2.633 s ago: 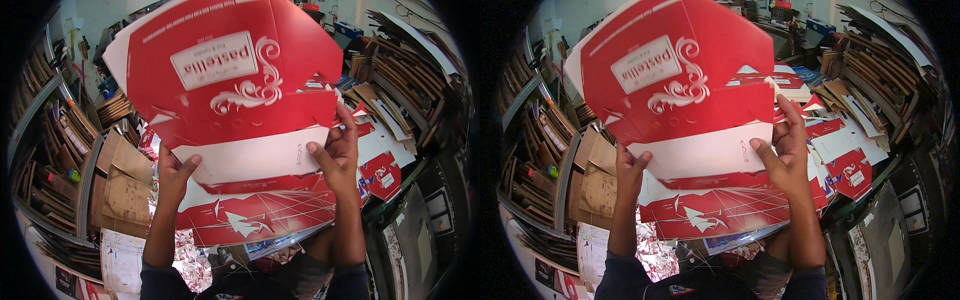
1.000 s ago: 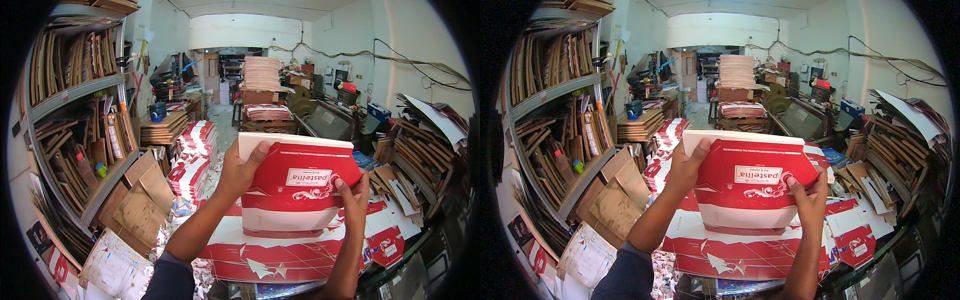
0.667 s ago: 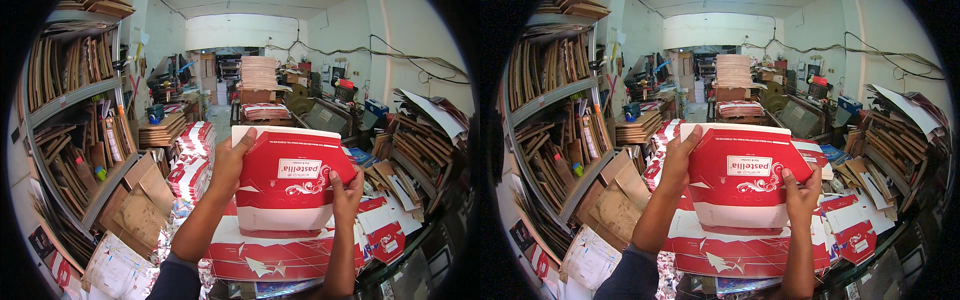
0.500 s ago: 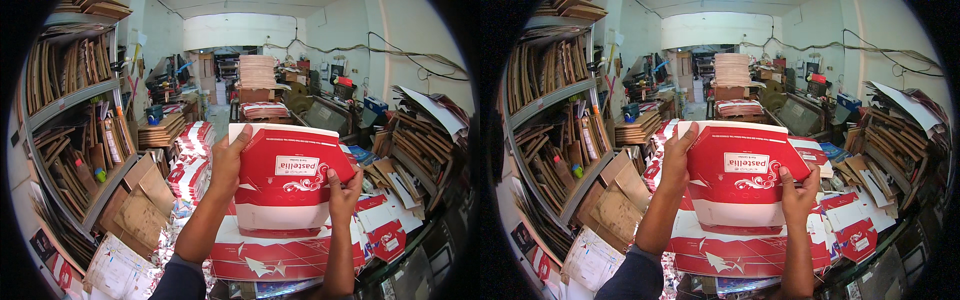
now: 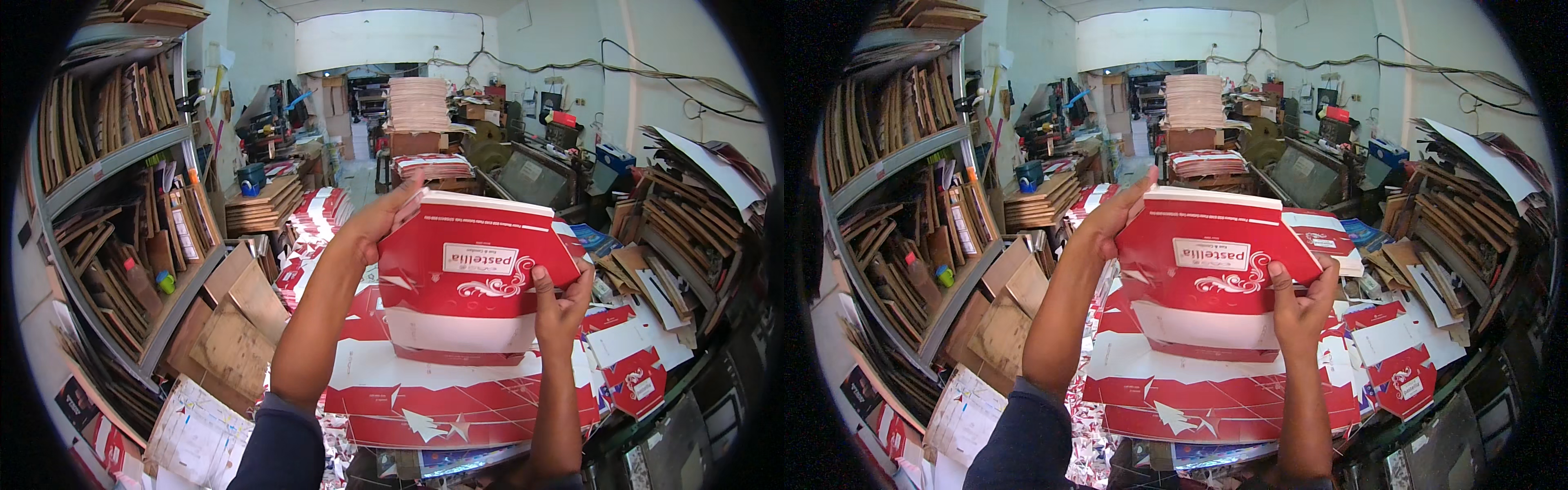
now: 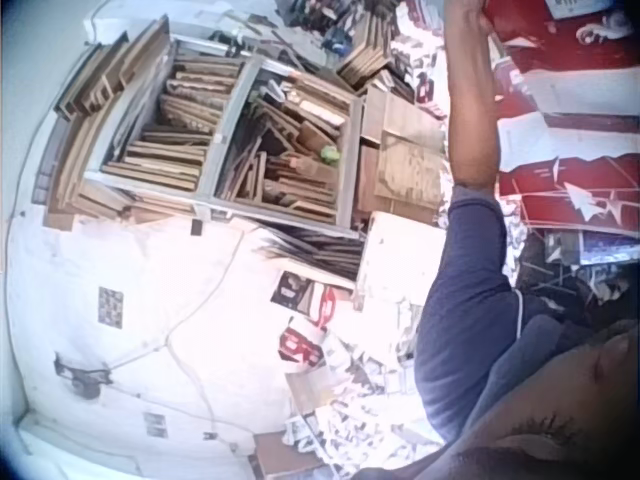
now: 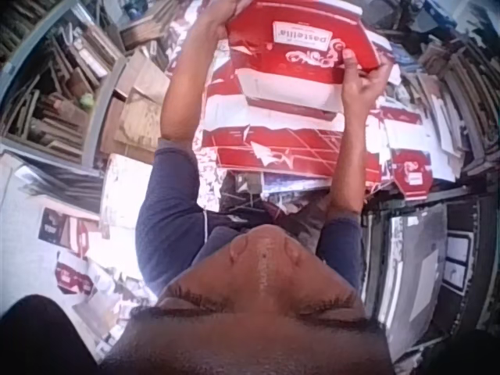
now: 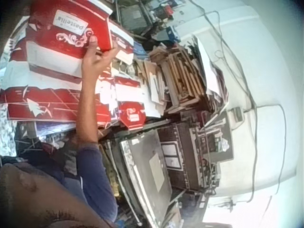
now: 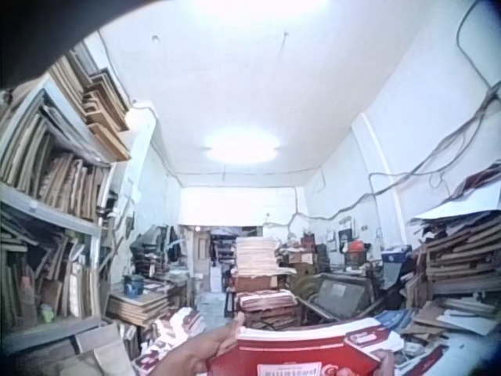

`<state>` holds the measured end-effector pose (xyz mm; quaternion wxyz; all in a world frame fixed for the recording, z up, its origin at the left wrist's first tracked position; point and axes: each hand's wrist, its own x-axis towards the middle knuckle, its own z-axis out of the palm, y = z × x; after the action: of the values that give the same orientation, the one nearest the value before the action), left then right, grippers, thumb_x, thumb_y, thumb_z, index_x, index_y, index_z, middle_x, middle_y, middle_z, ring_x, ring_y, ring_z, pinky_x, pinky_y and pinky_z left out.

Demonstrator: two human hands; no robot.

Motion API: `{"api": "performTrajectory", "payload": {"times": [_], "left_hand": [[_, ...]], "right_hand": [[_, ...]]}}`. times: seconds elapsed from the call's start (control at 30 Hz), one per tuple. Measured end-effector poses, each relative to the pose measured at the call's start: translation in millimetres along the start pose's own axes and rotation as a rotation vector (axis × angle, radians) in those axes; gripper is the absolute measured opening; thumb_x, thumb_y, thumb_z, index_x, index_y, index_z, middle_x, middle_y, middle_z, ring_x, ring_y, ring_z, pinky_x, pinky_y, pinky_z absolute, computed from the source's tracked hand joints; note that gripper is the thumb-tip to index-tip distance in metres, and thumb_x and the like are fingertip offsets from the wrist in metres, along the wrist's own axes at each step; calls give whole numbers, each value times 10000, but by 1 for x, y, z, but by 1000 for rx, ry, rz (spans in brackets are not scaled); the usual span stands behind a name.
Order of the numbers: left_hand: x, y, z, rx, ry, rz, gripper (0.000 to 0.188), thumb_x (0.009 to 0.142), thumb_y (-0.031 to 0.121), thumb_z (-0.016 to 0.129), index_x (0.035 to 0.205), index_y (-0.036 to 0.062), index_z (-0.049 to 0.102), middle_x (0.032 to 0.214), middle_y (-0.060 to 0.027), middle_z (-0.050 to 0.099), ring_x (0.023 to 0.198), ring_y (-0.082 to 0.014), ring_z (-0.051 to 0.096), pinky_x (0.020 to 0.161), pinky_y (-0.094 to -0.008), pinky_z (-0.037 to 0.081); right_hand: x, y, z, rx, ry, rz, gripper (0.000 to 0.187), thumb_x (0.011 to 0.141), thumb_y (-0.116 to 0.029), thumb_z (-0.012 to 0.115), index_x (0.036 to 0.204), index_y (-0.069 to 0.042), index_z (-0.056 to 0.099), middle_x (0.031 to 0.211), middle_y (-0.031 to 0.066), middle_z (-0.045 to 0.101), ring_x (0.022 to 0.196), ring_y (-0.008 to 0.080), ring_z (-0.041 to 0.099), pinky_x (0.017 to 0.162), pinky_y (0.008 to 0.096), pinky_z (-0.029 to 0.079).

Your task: The person assembles red and white cardboard boxes by hand in a workshop. They pick up flat printed sheets, fold them along pre-scored lines, and tuck the flaps to form the box structure. The person handles the boxes one at a time, stacking the completed units on a pile.

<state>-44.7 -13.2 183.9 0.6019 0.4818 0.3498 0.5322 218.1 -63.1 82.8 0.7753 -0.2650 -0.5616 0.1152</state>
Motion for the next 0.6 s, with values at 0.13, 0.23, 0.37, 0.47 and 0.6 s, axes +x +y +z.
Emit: {"api": "performTrajectory", "payload": {"times": [0.13,0.23,0.37,0.47,0.6], "left_hand": [[15,-8,-39,-310,122,311,524,907,668,600,790,177,462,568,70,400,377,-35,288,315,-223,184],[7,-27,-53,-585,176,283,517,907,662,606,761,184,476,505,72,384,352,-47,293,329,-222,178],[12,-44,-67,-519,222,256,580,872,710,613,646,205,442,460,72,381,324,-52,257,341,-229,169],[3,-43,-67,-291,199,176,599,885,727,576,654,190,441,457,61,377,324,-71,264,348,-243,192],[-30,-68,-48,-65,278,554,623,955,672,515,623,149,455,475,38,363,366,-69,330,368,-250,257]], "right_hand": [[3,-1,3,49,12,65,441,902,-236,781,1134,-27,470,1041,110,643,951,143,620,835,275,508],[4,-2,3,54,3,72,425,910,-226,771,1133,-25,471,1045,118,647,944,142,627,828,270,514],[1,-4,7,51,3,79,389,929,-193,747,1134,-18,466,1044,132,650,936,139,634,812,255,519],[1,-7,11,84,32,89,369,938,-164,732,1135,-12,460,1048,141,648,935,138,633,811,249,518],[0,1,13,21,64,41,357,944,-150,722,1136,-10,456,1061,147,640,942,142,632,812,251,517]]}}
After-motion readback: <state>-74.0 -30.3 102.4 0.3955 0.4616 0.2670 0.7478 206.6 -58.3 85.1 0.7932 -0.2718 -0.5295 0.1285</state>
